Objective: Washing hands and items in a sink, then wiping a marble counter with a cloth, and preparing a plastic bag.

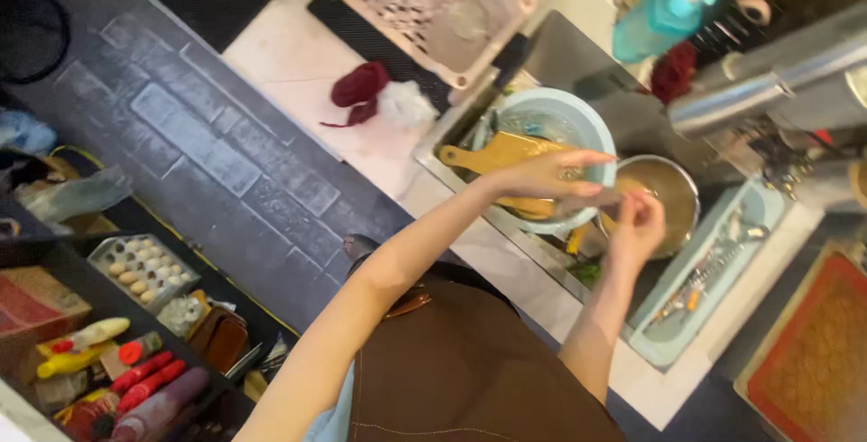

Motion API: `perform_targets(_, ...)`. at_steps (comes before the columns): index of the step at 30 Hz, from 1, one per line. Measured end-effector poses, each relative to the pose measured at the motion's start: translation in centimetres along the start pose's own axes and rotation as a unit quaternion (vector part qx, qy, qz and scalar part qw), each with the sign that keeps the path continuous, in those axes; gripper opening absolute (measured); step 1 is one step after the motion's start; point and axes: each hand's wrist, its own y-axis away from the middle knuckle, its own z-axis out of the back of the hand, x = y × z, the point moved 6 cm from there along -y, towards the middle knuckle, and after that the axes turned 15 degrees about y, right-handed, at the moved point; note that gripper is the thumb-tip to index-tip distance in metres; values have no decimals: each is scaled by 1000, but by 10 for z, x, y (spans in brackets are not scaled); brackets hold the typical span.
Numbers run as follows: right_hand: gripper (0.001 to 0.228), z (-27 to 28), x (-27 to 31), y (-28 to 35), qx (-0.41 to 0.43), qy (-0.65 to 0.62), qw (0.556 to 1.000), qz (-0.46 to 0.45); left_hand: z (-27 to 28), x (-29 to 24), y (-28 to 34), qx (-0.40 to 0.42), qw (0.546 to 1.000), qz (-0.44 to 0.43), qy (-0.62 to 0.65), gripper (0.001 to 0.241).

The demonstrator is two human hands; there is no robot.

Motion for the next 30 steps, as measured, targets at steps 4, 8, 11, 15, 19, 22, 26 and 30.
perform_targets(4,14,-18,74,31,58,8,998,23,40,0,71,8,997,28,76,65)
perform_targets(8,17,-90,187,78,200,56,975,80,82,-26,163,-49,983,-52,-169,79)
perform_targets(11,20,-178,264,133,340,58,928,138,128,-47,254,-98,993,-63,1,91)
perform_targets(15,18,-300,352,212,480,10,830,285,213,-67,383,-263,957,-88,85,60)
perform_targets(19,19,-418,424,279,517,12,780,352,266,-95,531,-487,867,-101,33,30)
perform_targets(22,35,-510,453,345,622,-80,722,292,271,-148,628,-632,754,-155,-93,29)
perform_targets(26,79,-612,410,498,914,-147,367,-92,268,-155,724,-799,575,-44,-168,26)
perform_targets(30,93,-643,379,600,978,-27,155,-140,272,-177,798,-873,476,-105,23,29)
